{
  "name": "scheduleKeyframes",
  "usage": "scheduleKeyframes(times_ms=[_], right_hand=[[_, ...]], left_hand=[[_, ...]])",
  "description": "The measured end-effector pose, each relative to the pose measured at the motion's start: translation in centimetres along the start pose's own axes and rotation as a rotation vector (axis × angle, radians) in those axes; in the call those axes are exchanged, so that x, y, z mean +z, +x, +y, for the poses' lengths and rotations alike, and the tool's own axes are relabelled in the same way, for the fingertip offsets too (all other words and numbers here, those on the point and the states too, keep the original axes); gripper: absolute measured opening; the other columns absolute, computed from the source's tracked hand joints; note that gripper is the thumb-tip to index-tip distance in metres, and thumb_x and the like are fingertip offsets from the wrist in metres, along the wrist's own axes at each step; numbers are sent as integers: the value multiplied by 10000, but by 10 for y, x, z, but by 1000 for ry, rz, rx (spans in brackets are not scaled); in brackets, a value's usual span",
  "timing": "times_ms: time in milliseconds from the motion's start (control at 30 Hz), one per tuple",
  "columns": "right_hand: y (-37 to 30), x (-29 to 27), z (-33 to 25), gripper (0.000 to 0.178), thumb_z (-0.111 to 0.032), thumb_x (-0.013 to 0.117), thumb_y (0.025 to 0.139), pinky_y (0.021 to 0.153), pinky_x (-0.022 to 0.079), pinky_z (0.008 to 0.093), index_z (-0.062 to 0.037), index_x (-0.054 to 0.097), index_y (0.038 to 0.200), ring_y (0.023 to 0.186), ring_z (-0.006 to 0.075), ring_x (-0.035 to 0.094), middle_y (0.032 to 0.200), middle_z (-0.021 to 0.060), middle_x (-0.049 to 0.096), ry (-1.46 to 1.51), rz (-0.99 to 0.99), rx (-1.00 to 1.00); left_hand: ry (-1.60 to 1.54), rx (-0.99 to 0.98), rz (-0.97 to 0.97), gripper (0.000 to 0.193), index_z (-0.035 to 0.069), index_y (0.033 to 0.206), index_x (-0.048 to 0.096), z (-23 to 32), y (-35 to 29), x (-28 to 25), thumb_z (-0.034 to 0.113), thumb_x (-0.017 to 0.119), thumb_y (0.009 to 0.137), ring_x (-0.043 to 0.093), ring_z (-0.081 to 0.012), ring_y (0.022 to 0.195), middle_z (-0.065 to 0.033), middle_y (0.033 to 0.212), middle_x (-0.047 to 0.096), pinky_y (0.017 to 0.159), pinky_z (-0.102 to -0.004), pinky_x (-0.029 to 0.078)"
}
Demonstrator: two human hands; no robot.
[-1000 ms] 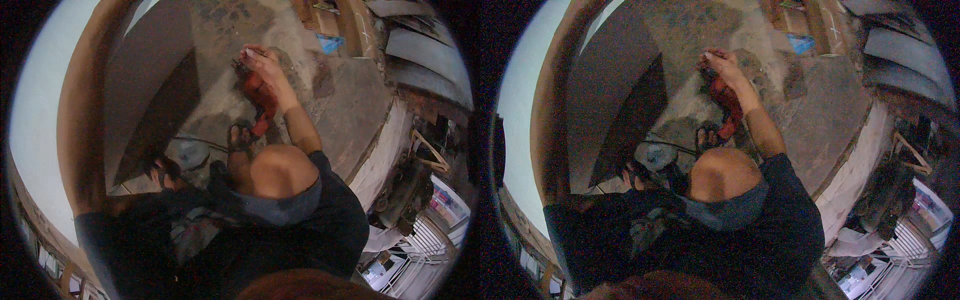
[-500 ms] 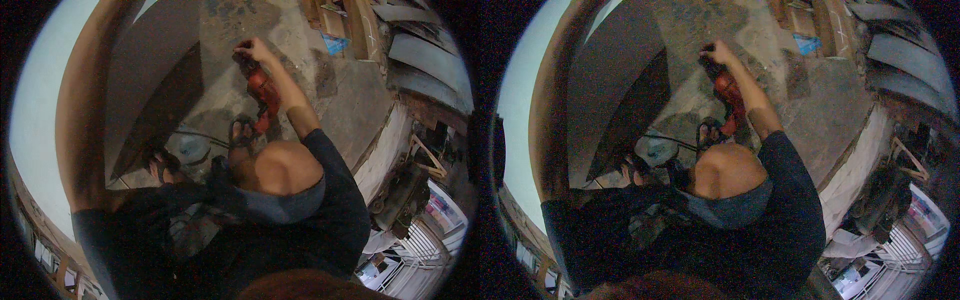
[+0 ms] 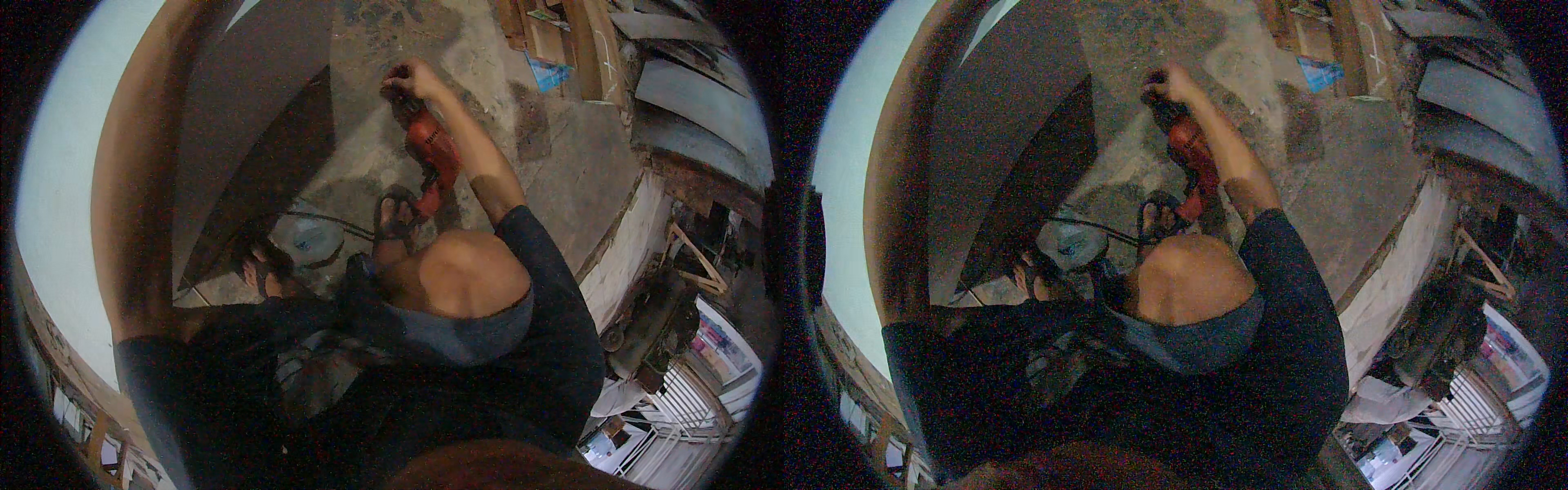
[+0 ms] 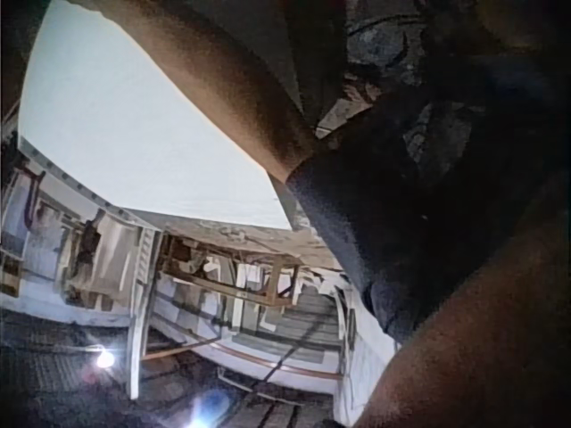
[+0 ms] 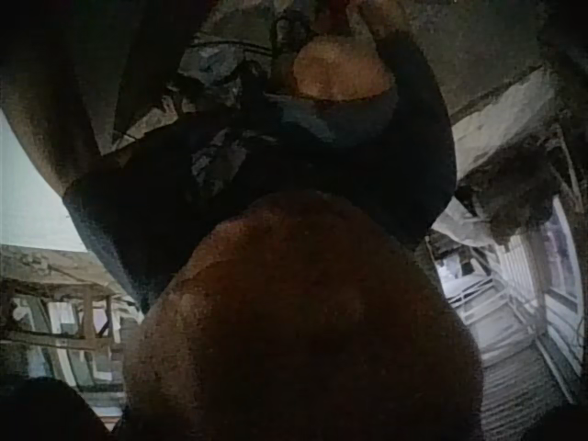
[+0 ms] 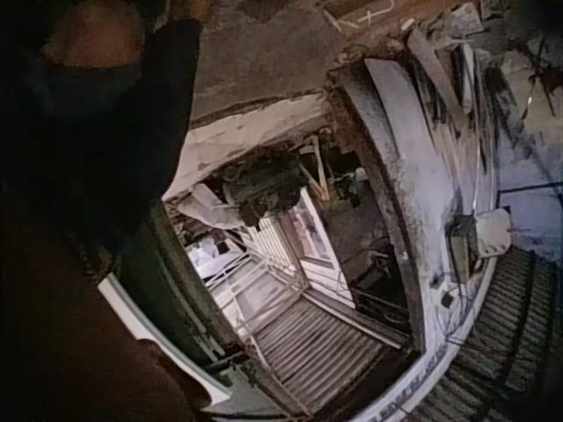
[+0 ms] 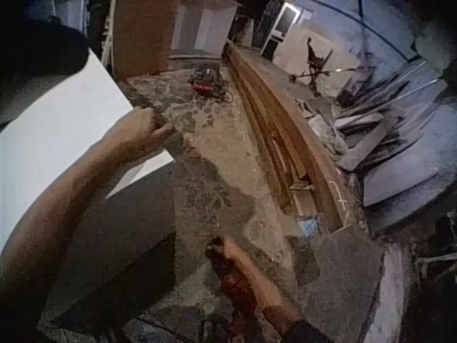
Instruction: The person uses a power drill and screws to attach a white panel to a cabinet structure. They position the panel by hand and drive several screws into the pre-drilled holes along the edge.
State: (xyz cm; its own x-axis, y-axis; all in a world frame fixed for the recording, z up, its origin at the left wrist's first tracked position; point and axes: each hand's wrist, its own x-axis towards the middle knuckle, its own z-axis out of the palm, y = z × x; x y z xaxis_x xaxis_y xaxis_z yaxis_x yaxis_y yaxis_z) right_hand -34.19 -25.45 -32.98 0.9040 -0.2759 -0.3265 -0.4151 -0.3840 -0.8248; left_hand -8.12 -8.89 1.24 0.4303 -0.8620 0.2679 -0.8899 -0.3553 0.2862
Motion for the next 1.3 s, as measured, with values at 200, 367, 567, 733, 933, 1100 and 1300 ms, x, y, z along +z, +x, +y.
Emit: scheduleKeyframes(times_ms=[200,367,567,733,933,1100,1300], right_hand=[[3,21,-22,234,-194,696,795,762,508,338,-30,684,962,783,200,652,881,104,703,-211,1,-86],[-4,24,-43,287,-198,689,790,797,500,360,-45,665,1032,858,236,651,966,121,692,-365,40,-20],[-60,2,-13,480,-272,735,767,807,498,351,-53,594,1170,919,242,640,1038,160,666,-160,317,-25],[-195,49,-54,627,-411,767,723,723,508,341,-15,571,1167,828,219,631,972,126,660,73,1040,244],[-282,92,-118,629,-377,766,714,740,505,347,-11,552,1178,856,225,624,996,127,647,533,838,211],[-277,83,-146,634,-349,766,705,754,503,352,-8,536,1188,880,229,618,1017,127,636,617,758,99],[-274,54,-158,641,-315,765,696,771,501,358,-4,518,1199,909,235,611,1041,128,623,633,752,7]], left_hand=[[-34,-61,-23,443,-80,750,573,-10,-4,1,339,501,874,595,-349,611,-233,661,593,613,-468,451],[-23,-127,-38,444,-81,724,535,3,-13,-6,337,502,870,542,-286,550,-199,612,545,576,-442,440],[-101,-129,-37,494,-85,692,554,17,-3,-21,376,485,858,563,-308,534,-202,572,550,561,-440,452],[-5,-192,-56,463,-84,744,603,11,-1,-16,357,516,852,609,-366,607,-241,644,592,585,-461,458],[-68,-212,-60,439,-90,670,552,20,-10,-8,303,526,865,536,-312,509,-212,562,513,527,-450,406],[-17,-158,-20,421,-78,649,515,17,-10,-19,280,521,870,466,-261,467,-172,533,460,502,-431,374],[40,-238,-25,445,-102,653,534,17,-7,-25,291,530,859,539,-368,515,-247,569,522,542,-481,419]])
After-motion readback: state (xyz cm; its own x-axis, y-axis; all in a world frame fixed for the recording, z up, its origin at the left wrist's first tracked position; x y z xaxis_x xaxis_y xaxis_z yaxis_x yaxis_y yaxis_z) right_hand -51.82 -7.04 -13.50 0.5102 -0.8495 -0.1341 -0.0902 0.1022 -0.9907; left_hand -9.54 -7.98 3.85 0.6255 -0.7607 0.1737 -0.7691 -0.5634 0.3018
